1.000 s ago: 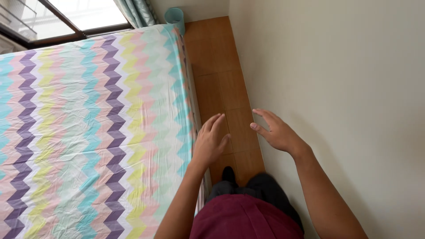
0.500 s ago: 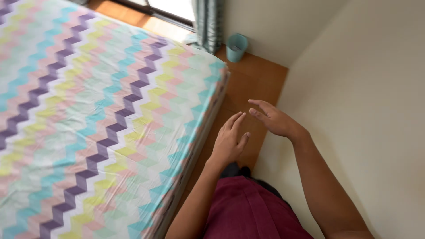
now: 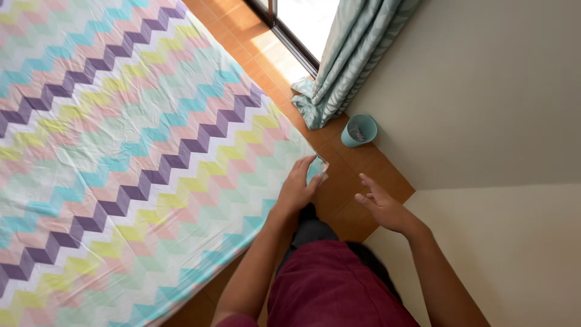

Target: Smoothing out a bedsheet, tucking in corners, and arranging pillows to make a bed.

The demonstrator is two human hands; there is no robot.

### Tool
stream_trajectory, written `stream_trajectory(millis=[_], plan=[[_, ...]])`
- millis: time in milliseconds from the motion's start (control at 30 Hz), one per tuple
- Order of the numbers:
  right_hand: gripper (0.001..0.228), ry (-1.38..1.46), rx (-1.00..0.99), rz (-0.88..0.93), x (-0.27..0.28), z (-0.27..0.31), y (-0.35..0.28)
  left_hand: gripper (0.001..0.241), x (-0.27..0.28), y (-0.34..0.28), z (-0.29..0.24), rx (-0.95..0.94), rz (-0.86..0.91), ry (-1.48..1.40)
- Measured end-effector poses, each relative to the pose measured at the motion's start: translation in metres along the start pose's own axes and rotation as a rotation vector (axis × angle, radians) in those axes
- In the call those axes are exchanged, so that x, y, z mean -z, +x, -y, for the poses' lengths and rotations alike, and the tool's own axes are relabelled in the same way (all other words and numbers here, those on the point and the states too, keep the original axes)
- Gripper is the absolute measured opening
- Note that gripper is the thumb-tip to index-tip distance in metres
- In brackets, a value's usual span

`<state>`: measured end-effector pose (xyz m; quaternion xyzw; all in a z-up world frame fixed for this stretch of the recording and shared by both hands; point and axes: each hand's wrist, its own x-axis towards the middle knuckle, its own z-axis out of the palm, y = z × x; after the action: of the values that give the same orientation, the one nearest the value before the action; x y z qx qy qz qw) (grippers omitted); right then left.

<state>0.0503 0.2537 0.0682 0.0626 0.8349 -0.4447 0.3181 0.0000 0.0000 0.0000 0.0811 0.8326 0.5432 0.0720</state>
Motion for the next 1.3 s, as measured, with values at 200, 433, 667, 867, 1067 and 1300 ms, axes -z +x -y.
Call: stream_trajectory(millis=[200, 433, 667, 867, 1067, 1300], plan=[[0.08, -0.033, -0.032, -0.008, 0.12, -0.001, 0.085, 0.056, -0.01, 0.142, -0.056, 0.033, -0.02, 0.012], [0.079, -0.234, 0.129, 0.199, 0.222, 0.024, 0.22, 0.054, -0.048, 0.212, -0.015, 0.159, -0.358, -0.023], [0.077, -0.413, 0.35, 0.423, 0.262, 0.137, 0.332, 0.056, -0.052, 0.216, -0.013, 0.352, -0.682, -0.029], [0.078, -0.499, 0.477, 0.63, 0.228, 0.209, 0.438, 0.056, -0.005, 0.274, -0.003, 0.442, -0.828, -0.122], [0.08, -0.539, 0.466, 0.721, 0.184, 0.334, 0.574, 0.059, 0.087, 0.373, 0.084, 0.397, -0.917, -0.103], [0.082, -0.564, 0.413, 0.617, 0.195, 0.483, 0.703, 0.059, 0.278, 0.516, 0.113, 0.388, -0.803, -0.141]])
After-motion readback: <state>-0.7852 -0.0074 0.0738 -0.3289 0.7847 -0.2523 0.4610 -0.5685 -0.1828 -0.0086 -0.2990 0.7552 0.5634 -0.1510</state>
